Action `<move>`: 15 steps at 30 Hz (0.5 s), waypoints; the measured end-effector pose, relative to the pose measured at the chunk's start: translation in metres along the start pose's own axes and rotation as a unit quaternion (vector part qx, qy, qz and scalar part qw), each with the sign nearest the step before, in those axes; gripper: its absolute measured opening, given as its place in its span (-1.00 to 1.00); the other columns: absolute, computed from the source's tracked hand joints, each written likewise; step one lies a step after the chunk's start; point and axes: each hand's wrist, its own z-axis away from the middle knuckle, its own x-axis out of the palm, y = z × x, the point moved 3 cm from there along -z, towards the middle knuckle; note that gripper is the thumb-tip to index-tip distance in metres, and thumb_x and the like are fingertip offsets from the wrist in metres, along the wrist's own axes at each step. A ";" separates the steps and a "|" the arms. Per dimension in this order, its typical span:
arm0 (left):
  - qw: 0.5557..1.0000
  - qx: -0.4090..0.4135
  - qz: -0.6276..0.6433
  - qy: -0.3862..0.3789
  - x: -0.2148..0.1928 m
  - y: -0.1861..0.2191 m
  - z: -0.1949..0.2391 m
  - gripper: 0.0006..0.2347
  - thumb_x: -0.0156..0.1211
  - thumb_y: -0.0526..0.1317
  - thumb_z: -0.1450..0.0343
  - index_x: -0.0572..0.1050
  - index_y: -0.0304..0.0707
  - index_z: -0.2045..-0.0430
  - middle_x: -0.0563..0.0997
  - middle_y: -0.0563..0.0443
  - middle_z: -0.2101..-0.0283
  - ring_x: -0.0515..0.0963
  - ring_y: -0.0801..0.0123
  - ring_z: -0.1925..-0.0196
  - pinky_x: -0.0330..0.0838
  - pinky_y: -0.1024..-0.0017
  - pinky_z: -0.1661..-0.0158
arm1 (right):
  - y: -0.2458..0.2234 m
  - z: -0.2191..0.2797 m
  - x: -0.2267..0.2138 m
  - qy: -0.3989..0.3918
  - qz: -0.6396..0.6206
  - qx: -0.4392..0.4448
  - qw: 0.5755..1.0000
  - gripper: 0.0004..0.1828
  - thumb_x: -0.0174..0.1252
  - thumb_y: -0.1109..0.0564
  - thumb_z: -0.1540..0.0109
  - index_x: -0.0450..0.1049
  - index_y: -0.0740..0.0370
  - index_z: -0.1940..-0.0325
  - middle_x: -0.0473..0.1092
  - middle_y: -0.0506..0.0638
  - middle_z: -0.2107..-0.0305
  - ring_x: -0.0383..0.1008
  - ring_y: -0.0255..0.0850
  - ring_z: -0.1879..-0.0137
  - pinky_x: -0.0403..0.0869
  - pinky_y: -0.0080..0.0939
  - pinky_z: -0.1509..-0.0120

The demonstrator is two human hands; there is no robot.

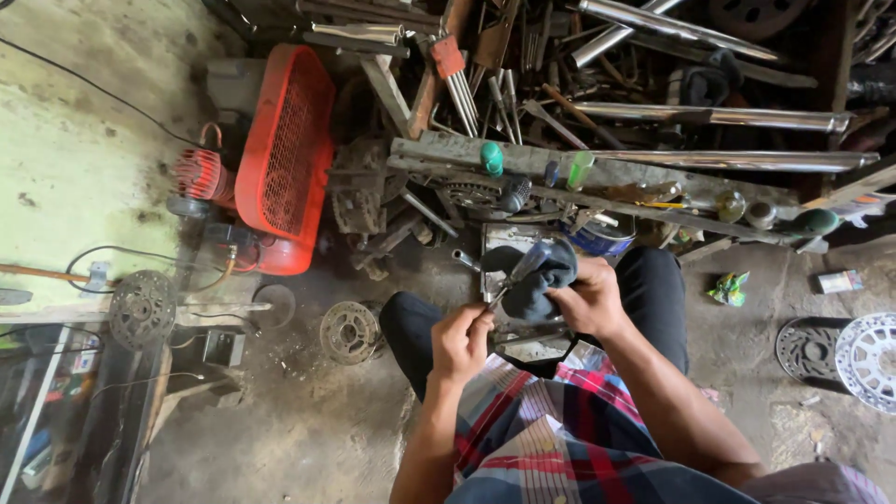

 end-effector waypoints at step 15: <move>0.685 -0.347 0.555 -0.320 0.032 -0.031 0.059 -0.89 0.02 -0.29 -0.48 0.44 -0.32 0.41 0.38 0.06 0.57 0.23 0.56 0.63 0.10 0.50 0.53 | 0.059 0.030 0.007 -0.259 -0.316 0.163 0.898 -0.77 0.44 0.16 -0.20 0.54 0.34 0.25 0.51 -0.09 0.30 0.43 -0.33 0.14 0.47 -0.21 0.00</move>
